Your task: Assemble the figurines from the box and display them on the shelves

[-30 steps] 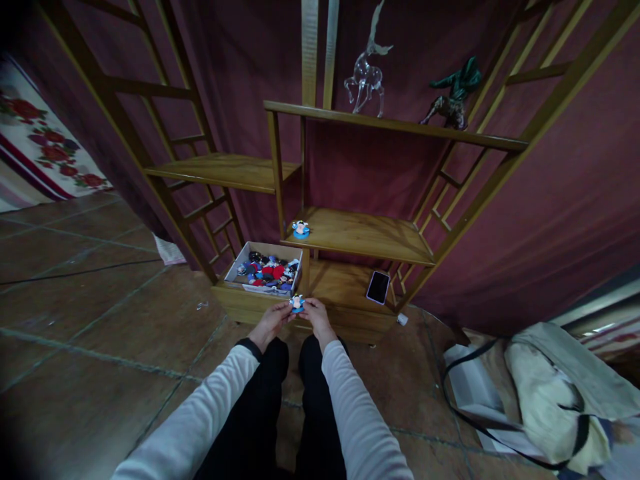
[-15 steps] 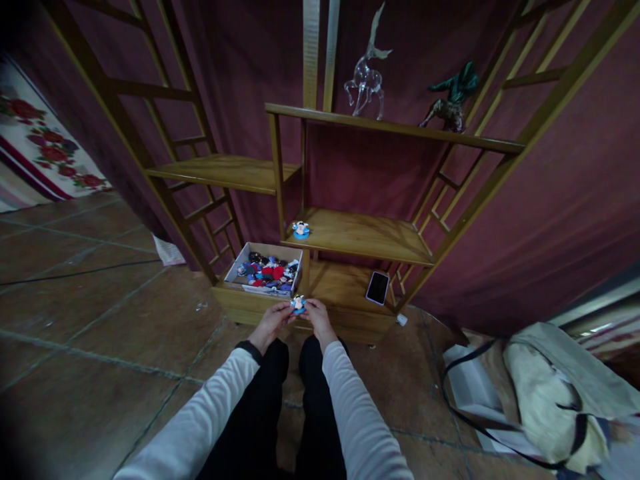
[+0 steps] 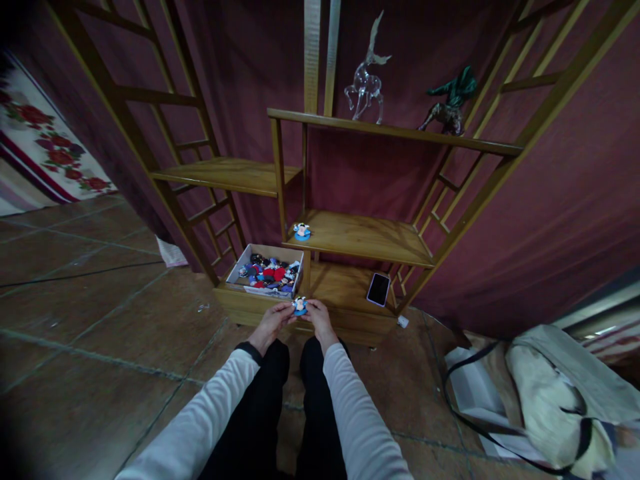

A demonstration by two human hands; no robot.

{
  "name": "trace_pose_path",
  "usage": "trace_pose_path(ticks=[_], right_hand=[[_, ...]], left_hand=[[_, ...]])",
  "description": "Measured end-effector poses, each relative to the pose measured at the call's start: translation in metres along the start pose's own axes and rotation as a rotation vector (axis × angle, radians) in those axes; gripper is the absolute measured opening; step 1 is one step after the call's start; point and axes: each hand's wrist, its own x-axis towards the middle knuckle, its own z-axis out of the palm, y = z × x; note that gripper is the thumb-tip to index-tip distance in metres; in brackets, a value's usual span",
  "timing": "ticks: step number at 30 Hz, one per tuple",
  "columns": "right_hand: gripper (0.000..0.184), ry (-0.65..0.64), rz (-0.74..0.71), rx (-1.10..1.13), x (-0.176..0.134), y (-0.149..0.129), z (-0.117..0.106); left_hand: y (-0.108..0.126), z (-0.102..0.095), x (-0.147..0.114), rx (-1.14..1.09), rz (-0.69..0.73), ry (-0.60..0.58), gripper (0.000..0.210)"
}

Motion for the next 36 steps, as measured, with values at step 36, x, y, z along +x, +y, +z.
trace_pose_path(ticks=[36], right_hand=[[0.03, -0.038, 0.009, -0.009, -0.0021, -0.0032, -0.0016]], left_hand=[[-0.0024, -0.0057, 0.0082, -0.109, -0.016, 0.051, 0.018]])
